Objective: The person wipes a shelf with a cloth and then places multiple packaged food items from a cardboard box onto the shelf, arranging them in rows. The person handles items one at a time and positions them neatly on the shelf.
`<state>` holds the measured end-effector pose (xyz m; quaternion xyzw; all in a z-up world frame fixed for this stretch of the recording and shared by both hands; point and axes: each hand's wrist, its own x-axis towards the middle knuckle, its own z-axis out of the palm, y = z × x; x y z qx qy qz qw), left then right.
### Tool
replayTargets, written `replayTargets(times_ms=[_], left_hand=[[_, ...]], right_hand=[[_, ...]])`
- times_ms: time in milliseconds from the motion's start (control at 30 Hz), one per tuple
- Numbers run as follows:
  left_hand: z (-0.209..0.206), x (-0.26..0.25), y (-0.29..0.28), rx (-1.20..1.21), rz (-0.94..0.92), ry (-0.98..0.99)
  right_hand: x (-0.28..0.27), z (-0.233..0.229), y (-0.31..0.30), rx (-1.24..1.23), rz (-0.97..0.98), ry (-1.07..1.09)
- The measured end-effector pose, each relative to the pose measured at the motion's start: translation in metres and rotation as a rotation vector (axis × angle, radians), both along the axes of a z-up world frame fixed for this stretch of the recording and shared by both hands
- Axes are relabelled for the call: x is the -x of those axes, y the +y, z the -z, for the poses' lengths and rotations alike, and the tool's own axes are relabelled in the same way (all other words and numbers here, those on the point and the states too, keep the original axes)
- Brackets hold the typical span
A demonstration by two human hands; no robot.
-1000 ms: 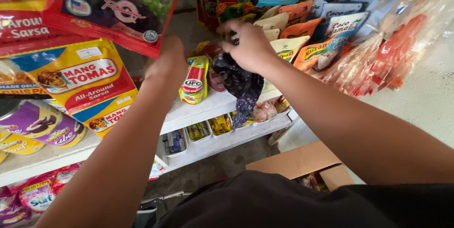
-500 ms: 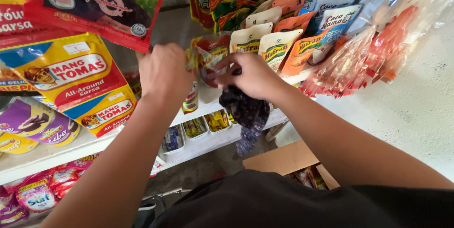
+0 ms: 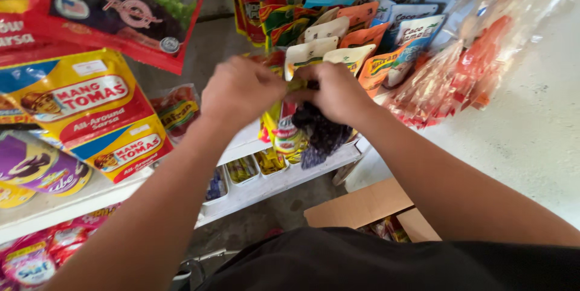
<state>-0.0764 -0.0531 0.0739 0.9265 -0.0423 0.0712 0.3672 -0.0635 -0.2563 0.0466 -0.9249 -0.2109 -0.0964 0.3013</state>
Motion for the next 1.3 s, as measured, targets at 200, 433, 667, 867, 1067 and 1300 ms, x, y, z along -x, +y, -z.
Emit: replayTargets(times_ms=[200,433,667,867,1067,1300], left_hand=[[0.015,-0.034,0.002,-0.088,-0.117,-0.272],[0.047,-0.084,0.022,0.165,-0.107,-0.096],[0.065,-0.098,0.038,0.132,-0.159,-0.243],[0.068,-0.094,0.042,0.331,-0.114,-0.083],[0.053,-0.081,0.039,-0.083,-0.149,-0.235],[0.033,-0.043,0.032,-0.313,-0.221,-0.253]], right_hand=[[-0.015,0.001,-0.007,-0.035,0.019,-0.093],[-0.038,0.006,-0.005,-0.046,0.063,-0.002],[-0.062,0.016,0.000,-0.040,0.046,-0.067],[-0.063,0.024,0.009,0.069,0.147,-0.021],[-0.051,0.017,0.009,0.001,0.075,-0.057],[-0.025,0.006,0.004,-0.040,0.091,-0.094]])
